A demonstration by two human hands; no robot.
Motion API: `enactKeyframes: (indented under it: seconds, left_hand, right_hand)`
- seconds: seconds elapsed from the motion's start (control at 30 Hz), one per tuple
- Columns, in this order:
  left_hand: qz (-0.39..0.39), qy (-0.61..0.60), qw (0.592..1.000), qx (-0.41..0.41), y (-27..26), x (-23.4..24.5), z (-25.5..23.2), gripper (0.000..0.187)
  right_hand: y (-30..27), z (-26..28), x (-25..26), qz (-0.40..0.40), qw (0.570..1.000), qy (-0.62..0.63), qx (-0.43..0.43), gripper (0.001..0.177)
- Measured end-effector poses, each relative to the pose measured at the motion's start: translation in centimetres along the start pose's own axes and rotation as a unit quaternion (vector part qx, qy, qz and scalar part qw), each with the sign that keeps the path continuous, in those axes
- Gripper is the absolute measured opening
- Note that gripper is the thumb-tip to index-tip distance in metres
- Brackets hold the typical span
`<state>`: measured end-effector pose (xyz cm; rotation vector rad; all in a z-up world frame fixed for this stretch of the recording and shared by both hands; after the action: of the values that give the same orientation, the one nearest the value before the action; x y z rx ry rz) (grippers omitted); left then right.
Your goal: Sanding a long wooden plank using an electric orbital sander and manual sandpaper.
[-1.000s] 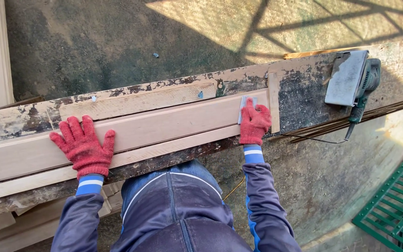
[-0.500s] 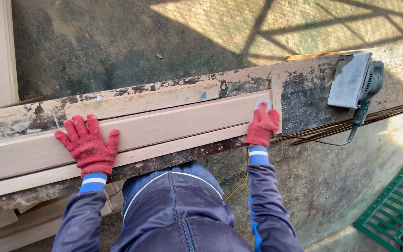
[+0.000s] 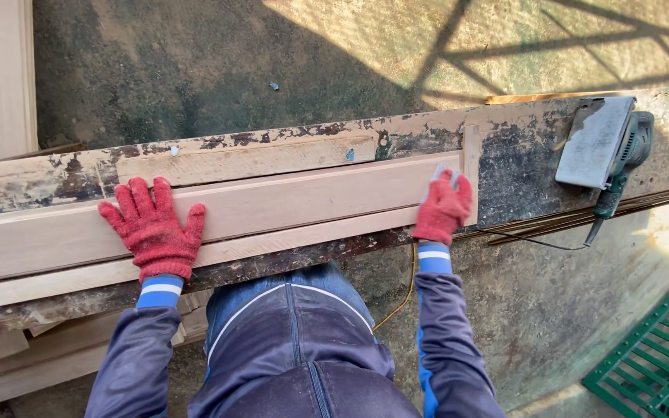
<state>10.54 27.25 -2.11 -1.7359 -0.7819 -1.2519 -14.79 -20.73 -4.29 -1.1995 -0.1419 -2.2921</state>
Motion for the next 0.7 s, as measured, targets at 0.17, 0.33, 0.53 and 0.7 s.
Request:
enactKeyframes:
  seconds: [0.17, 0.33, 0.53, 0.7]
  left_hand:
    - [-0.008, 0.01, 1.0, -0.003, -0.4, -0.2, -0.3, 0.086]
    - [0.048, 0.031, 0.997, 0.047, -0.1, 0.9, -0.5, 0.082]
    - [0.035, 0.051, 0.997, 0.052, -0.1, 1.0, -0.6, 0.082]
    - [-0.01, 0.002, 1.0, -0.008, -0.2, -0.6, 0.0, 0.088]
  right_hand:
    - [-11.6, 17.8, -8.7, 0.068, 0.937, -0.061, 0.336, 0.006]
    - [-11.2, 16.4, -12.0, 0.094, 0.868, -0.143, 0.467, 0.011]
    - [2.5, -4.4, -1.9, -0.008, 0.972, -0.22, 0.088, 0.023]
    - [-7.5, 14.2, -8.5, 0.019, 0.941, -0.188, 0.281, 0.01]
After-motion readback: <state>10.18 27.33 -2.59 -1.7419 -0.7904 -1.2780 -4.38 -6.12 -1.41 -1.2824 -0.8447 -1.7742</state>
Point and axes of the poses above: each hand's wrist, its own y-axis towards the middle knuckle, its own x-axis out of the back of the hand, z = x × y, the point moved 9 cm from there along y, towards the middle knuckle, and after that the axes turned 13 degrees about z, right-handed, at the moved point
